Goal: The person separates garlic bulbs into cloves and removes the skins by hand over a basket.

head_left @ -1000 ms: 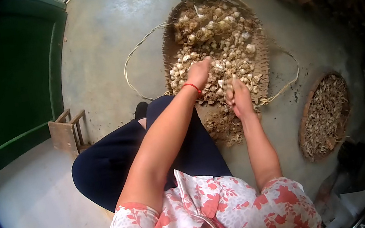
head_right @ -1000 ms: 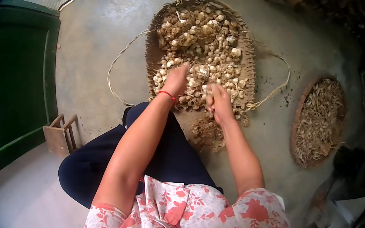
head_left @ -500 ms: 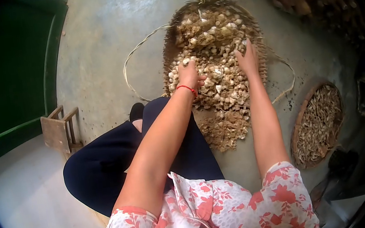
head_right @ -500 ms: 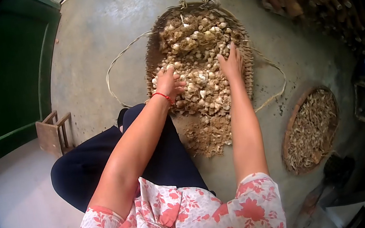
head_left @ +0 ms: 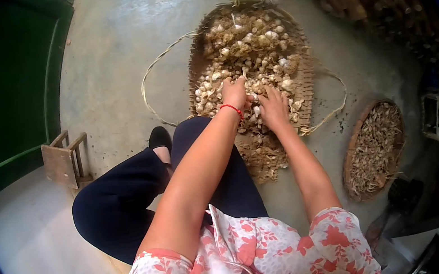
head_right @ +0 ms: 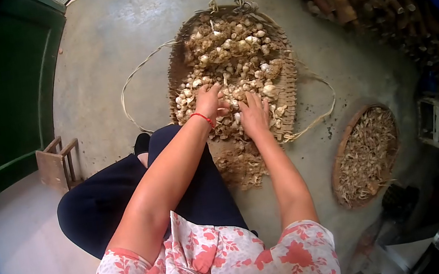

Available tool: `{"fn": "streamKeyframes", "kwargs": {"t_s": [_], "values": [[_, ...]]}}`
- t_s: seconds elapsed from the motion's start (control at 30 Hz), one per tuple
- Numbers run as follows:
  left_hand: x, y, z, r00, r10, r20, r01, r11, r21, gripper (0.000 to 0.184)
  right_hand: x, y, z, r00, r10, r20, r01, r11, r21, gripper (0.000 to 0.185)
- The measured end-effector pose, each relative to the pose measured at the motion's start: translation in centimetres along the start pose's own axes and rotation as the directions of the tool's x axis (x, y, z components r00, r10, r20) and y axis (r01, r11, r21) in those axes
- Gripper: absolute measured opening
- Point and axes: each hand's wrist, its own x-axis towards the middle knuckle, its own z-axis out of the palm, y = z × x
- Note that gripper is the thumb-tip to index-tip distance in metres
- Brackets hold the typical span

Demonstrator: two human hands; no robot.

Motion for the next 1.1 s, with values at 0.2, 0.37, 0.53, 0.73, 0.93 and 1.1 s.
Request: {"fn": "streamKeyframes", "kwargs": {"t_s": [0.2,0.37,0.53,0.73,0.93,1.1], "values": [[-0.7,0.9,-1.1,0.999,-0.037,0.026,0.036,0.999,0.031,0.054,4.9,5.7,-4.6,0.965,0.236,-0.111,-0.206,0.952,0.226,0.022],[-0.6,0.2,-1.6,1.0,0.003,0.023,-0.004,1.0,0.031,0.047,10.1,6.6,-2.0,0.933,0.278,-0.228,-0.231,0.949,0.214,0.035],[-1.1,0.4,-1.4,0.983,-0.003,0.185,-0.007,0.999,0.053,0.039,9.2,6.5,-0.8,0.888,0.369,-0.275,-0.169,0.817,0.551,0.035],[-2.8,1.3,0.4,0.927,0.099,0.361,-0.151,0.981,0.119,0.04,1.8,0.0,-8.8,0.97,0.19,-0.155,0.03,0.537,0.843,0.052],[-3.4,1.1,2.4,0.866,-0.089,0.493,-0.144,0.898,0.415,0.053,-0.7,-1.8,-9.1,0.938,0.124,-0.322,0.177,0.628,0.758,0.052],[-3.6,0.9,3.1,0.859,-0.076,0.506,-0.173,0.888,0.427,0.05,-1.2,-1.5,-7.8,0.89,0.148,-0.431,0.24,0.652,0.719,0.049]]}}
